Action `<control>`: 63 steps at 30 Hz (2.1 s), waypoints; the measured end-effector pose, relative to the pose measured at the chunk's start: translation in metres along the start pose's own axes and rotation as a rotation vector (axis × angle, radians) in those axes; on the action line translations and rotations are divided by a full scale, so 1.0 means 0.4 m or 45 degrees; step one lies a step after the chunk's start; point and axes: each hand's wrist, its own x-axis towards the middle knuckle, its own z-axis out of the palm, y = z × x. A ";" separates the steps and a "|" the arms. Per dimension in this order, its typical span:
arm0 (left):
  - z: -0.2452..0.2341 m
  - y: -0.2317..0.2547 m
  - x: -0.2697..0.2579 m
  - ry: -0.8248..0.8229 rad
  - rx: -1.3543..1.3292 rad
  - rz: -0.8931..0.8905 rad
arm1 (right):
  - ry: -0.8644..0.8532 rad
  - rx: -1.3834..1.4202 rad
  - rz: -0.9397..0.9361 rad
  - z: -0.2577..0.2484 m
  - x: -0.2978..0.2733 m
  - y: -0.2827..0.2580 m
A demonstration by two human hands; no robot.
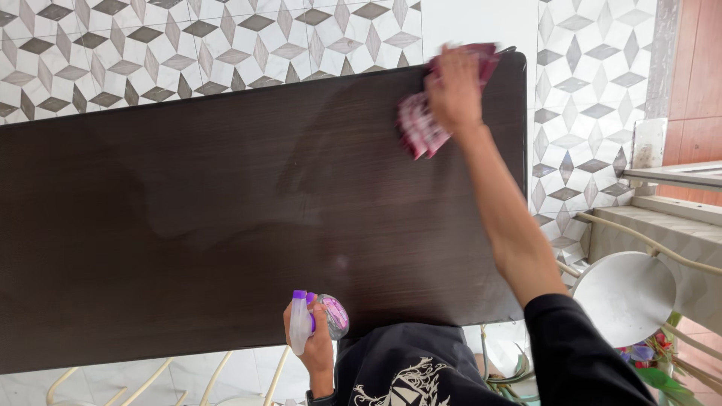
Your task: The person cleans a long dark table by spraying it with a cleaning solution and wiping it down with a cloth.
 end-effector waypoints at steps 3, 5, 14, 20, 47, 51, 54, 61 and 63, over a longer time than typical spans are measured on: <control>0.022 0.011 -0.030 0.032 0.043 0.079 | -0.028 0.029 -0.268 0.033 -0.061 -0.223; 0.043 0.027 -0.039 0.056 0.108 0.159 | -0.158 0.032 -0.365 0.051 -0.127 -0.357; 0.078 0.103 -0.030 0.038 0.011 0.267 | -0.713 0.134 -0.849 -0.003 -0.612 -0.499; 0.009 0.082 0.023 0.005 0.080 0.307 | -0.635 0.175 -0.498 -0.034 -0.658 -0.315; -0.211 0.097 0.334 -0.357 -0.025 0.102 | -0.801 -0.063 -0.718 0.105 -0.708 -0.724; -0.146 0.143 0.380 -0.483 -0.038 0.076 | -0.556 -0.045 -0.448 0.092 -0.768 -0.578; -0.108 0.158 0.401 -0.531 -0.018 0.024 | -0.406 -0.178 -0.166 0.079 -0.707 -0.449; -0.080 0.150 0.438 -0.598 -0.212 -0.048 | 0.009 0.039 0.326 0.032 -0.384 -0.239; -0.093 0.137 0.432 -0.586 -0.217 -0.082 | -0.001 0.010 0.329 0.031 -0.276 -0.232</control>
